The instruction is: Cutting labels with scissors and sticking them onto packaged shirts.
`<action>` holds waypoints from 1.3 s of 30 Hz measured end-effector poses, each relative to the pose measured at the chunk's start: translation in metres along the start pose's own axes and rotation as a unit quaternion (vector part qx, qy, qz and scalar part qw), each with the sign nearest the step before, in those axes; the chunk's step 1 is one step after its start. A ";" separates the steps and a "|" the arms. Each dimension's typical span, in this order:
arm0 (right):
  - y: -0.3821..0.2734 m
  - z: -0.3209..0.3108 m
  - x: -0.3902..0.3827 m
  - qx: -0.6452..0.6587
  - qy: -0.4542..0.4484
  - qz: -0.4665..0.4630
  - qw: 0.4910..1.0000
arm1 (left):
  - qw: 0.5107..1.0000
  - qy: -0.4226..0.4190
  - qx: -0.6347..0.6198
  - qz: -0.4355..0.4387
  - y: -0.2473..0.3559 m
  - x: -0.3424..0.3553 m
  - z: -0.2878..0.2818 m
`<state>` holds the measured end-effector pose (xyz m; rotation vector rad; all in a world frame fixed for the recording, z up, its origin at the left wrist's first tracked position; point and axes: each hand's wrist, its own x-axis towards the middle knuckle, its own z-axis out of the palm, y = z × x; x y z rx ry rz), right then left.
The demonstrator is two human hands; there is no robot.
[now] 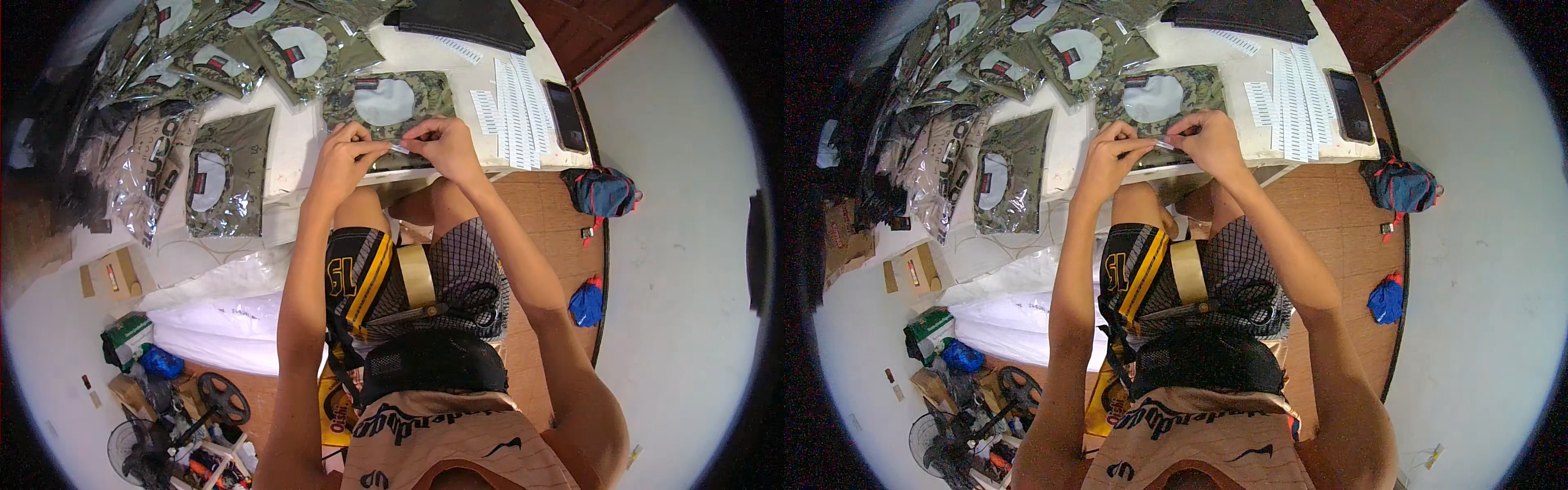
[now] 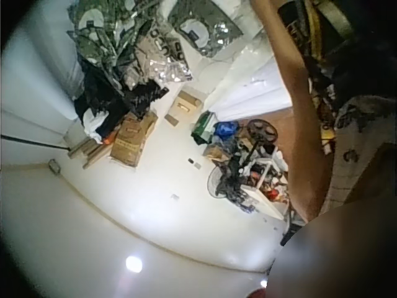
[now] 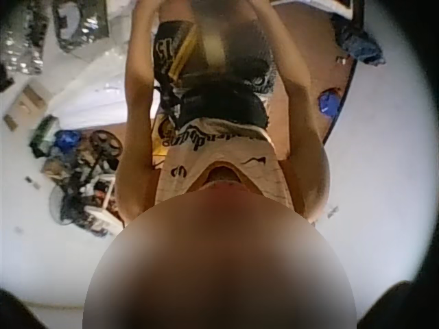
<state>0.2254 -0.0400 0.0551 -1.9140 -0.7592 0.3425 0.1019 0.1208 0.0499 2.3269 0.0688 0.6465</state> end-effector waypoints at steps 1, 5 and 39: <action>-0.001 0.000 0.000 0.003 -0.004 0.008 1.000 | 1.000 0.000 0.000 0.000 0.001 0.000 -0.001; -0.005 -0.006 0.000 0.039 -0.014 0.001 0.999 | 0.998 0.046 0.010 0.032 0.008 -0.007 0.002; 0.000 0.002 0.005 -0.028 -0.051 -0.005 0.998 | 0.983 0.068 0.164 0.047 0.025 -0.029 0.011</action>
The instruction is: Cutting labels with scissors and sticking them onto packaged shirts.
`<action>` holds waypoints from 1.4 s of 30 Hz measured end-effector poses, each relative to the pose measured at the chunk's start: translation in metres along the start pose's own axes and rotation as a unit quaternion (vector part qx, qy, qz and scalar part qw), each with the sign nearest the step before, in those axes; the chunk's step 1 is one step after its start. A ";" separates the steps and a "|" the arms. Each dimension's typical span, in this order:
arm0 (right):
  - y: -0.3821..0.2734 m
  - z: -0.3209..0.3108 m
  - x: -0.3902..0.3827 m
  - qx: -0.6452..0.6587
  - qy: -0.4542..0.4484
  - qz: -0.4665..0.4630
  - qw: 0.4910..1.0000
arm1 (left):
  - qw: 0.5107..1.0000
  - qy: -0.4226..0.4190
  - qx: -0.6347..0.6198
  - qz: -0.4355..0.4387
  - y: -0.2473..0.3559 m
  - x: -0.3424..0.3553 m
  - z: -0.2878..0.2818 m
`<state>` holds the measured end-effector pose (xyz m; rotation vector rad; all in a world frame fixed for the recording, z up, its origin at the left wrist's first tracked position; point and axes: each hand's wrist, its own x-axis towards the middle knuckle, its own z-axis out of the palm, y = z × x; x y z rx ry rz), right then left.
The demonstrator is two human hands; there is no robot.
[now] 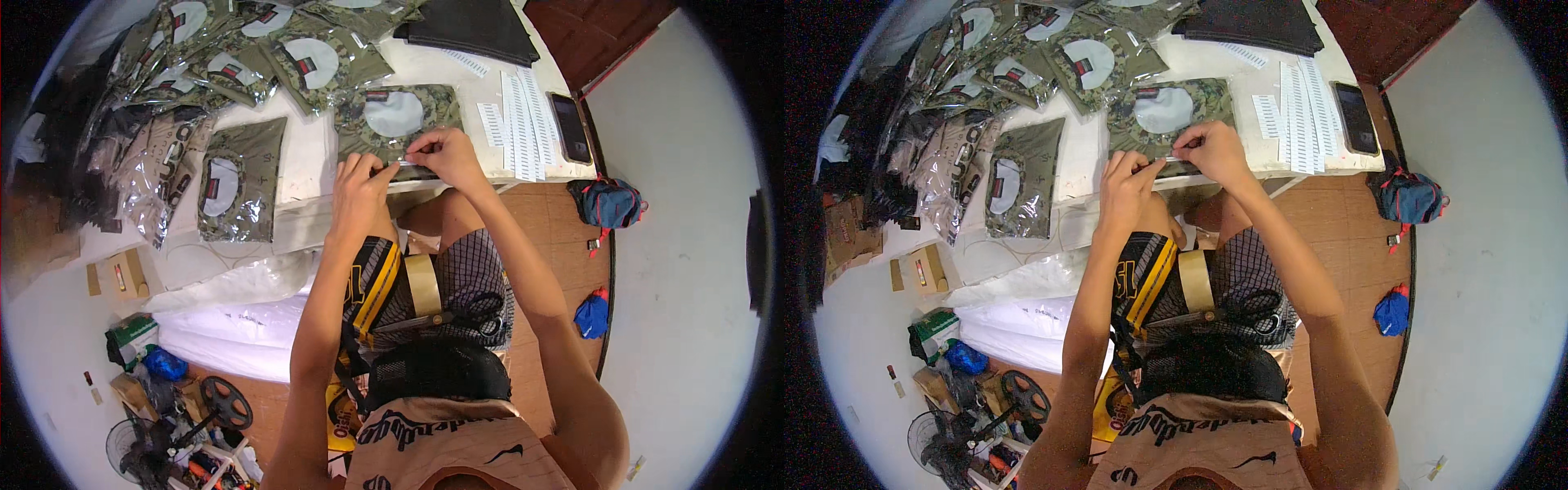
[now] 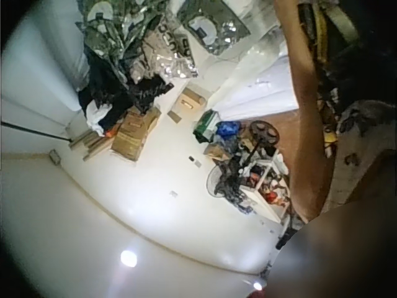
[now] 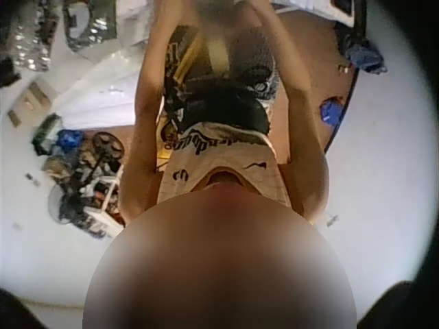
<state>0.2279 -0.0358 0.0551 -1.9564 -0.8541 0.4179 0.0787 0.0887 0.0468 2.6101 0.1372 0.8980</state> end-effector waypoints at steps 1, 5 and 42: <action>-0.001 0.000 -0.001 -0.017 0.008 -0.007 1.000 | 1.000 0.002 0.002 0.002 0.000 0.000 0.000; 0.004 -0.003 -0.004 -0.042 0.024 -0.048 0.998 | 1.000 -0.006 0.005 0.007 0.001 0.003 -0.002; -0.014 0.023 -0.074 -0.346 0.064 -0.136 0.926 | 0.968 -0.007 0.192 -0.160 0.044 -0.017 0.009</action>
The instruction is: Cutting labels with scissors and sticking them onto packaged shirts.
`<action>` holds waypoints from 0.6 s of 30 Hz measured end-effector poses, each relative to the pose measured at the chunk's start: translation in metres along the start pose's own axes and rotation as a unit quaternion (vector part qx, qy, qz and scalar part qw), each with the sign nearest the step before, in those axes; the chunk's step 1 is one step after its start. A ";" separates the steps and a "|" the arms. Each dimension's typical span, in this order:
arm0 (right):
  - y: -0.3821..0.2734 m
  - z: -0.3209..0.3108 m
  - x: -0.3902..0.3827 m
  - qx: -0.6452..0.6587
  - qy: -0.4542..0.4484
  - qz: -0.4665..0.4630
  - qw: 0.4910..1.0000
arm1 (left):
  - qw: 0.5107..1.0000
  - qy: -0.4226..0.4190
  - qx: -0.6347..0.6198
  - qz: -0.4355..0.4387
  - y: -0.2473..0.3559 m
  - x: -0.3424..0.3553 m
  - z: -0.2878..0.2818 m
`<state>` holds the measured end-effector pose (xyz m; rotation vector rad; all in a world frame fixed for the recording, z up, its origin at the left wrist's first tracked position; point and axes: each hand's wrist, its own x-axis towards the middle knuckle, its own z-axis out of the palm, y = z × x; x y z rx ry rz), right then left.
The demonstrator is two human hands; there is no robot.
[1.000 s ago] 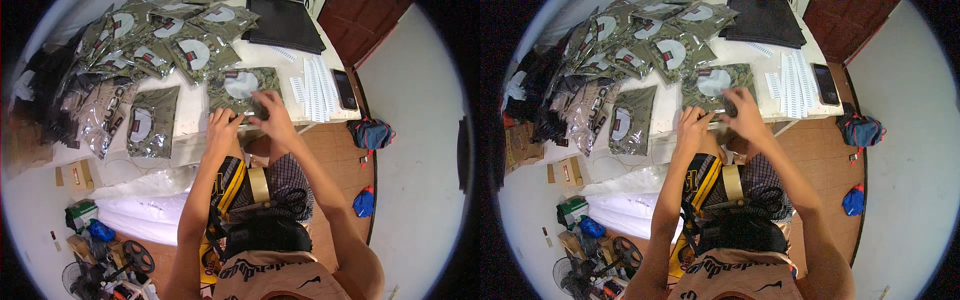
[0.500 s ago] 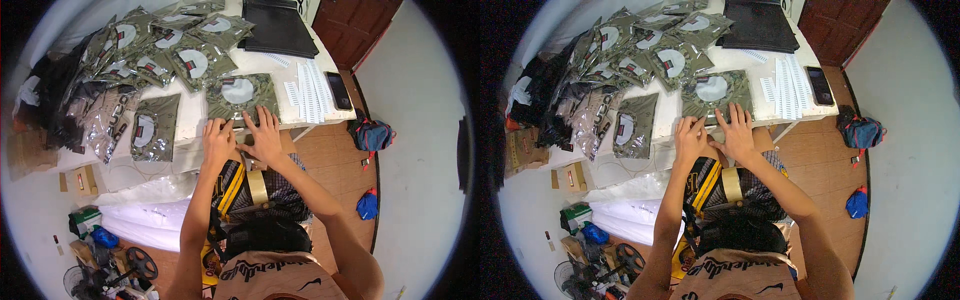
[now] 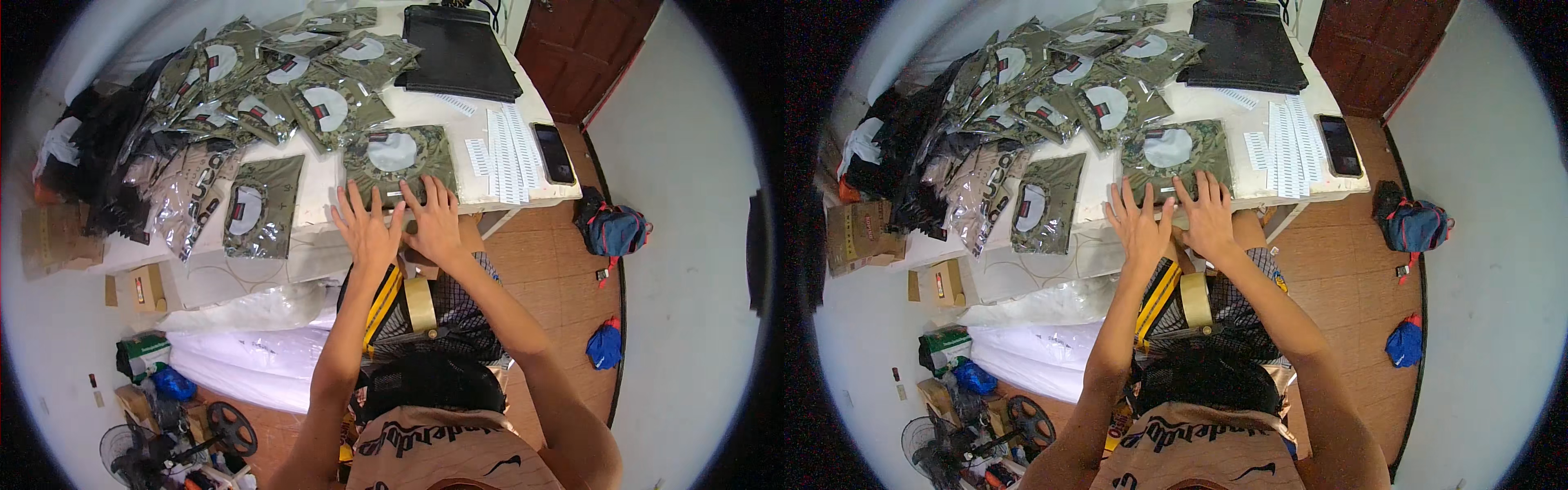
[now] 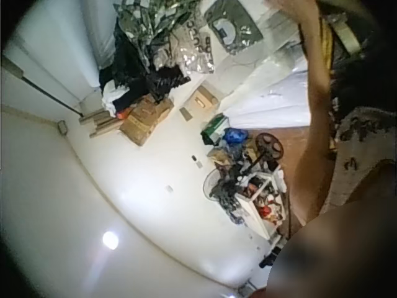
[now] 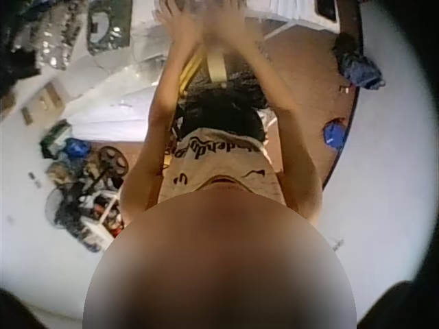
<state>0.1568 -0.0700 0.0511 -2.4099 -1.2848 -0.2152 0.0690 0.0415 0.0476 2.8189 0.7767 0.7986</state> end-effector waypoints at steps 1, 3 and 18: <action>0.000 -0.001 0.000 0.013 0.006 -0.003 1.000 | 1.000 0.002 -0.023 0.006 0.003 0.003 0.000; 0.001 0.005 -0.001 0.010 0.032 -0.013 0.999 | 0.999 0.006 -0.042 0.009 0.008 0.005 0.003; 0.004 0.013 -0.004 0.011 0.058 -0.009 0.998 | 0.998 0.000 -0.061 0.023 0.014 -0.004 0.011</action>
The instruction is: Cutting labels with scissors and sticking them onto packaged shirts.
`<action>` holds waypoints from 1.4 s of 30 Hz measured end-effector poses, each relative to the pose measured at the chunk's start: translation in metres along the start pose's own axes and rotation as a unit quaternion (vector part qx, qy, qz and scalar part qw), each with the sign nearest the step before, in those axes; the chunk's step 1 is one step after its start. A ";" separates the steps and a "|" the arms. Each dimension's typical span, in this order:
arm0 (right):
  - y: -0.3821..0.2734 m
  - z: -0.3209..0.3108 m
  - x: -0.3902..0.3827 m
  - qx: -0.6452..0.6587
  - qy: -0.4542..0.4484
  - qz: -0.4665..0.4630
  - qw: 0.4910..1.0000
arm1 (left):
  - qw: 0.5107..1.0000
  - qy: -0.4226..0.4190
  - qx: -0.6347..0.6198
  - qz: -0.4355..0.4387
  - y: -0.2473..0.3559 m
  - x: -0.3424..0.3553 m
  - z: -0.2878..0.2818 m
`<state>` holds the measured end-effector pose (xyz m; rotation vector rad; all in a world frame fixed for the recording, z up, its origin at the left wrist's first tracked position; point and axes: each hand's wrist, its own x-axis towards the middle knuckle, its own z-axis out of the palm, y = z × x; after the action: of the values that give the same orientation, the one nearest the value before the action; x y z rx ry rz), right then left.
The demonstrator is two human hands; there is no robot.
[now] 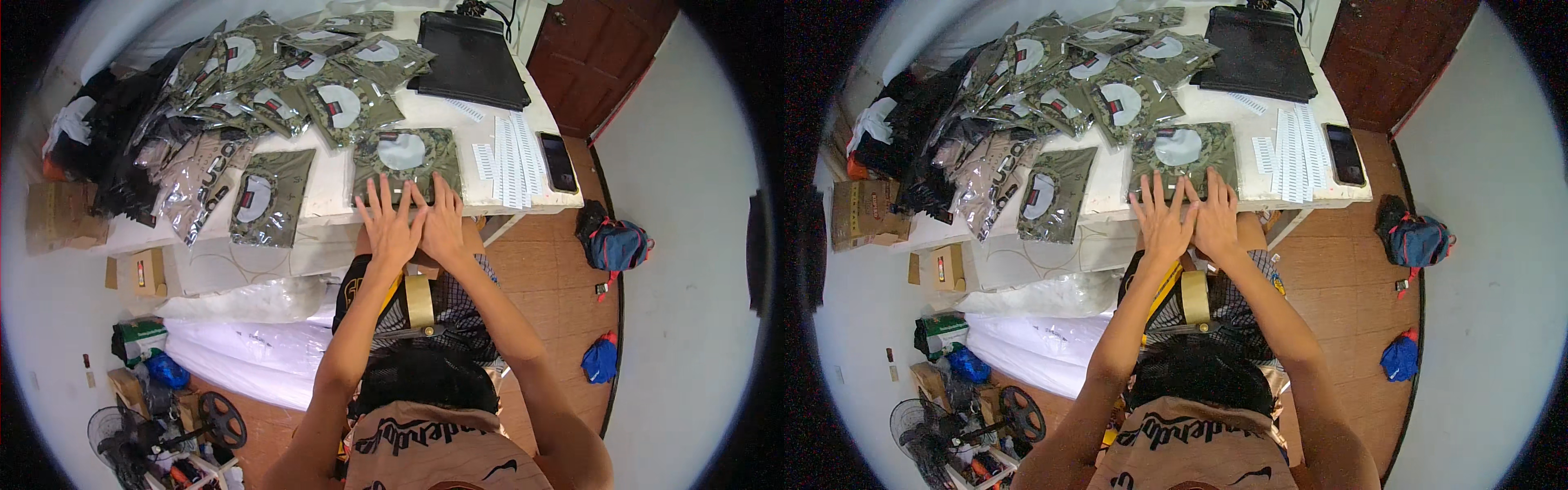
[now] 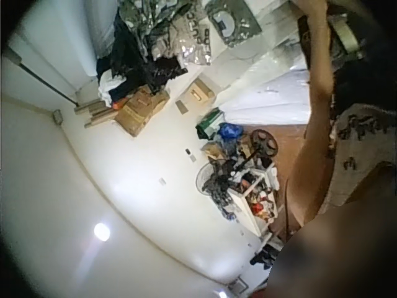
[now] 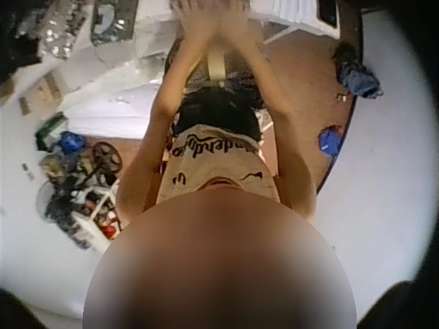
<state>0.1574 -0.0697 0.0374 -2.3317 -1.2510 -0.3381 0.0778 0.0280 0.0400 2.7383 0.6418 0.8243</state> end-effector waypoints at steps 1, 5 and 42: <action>0.002 0.002 0.000 -0.021 0.026 -0.012 0.999 | 1.000 -0.004 -0.019 0.018 0.003 0.000 0.002; 0.002 -0.005 0.000 -0.018 -0.036 -0.008 0.999 | 0.998 0.007 0.060 -0.025 -0.014 -0.005 -0.006; -0.062 -0.077 -0.073 0.159 0.072 -0.040 0.984 | 0.731 -0.108 -0.588 -0.330 -0.001 0.002 -0.070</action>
<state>0.0654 -0.1322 0.0906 -1.9560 -1.2310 -0.3035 0.0387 0.0352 0.0982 1.2625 0.6367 0.4328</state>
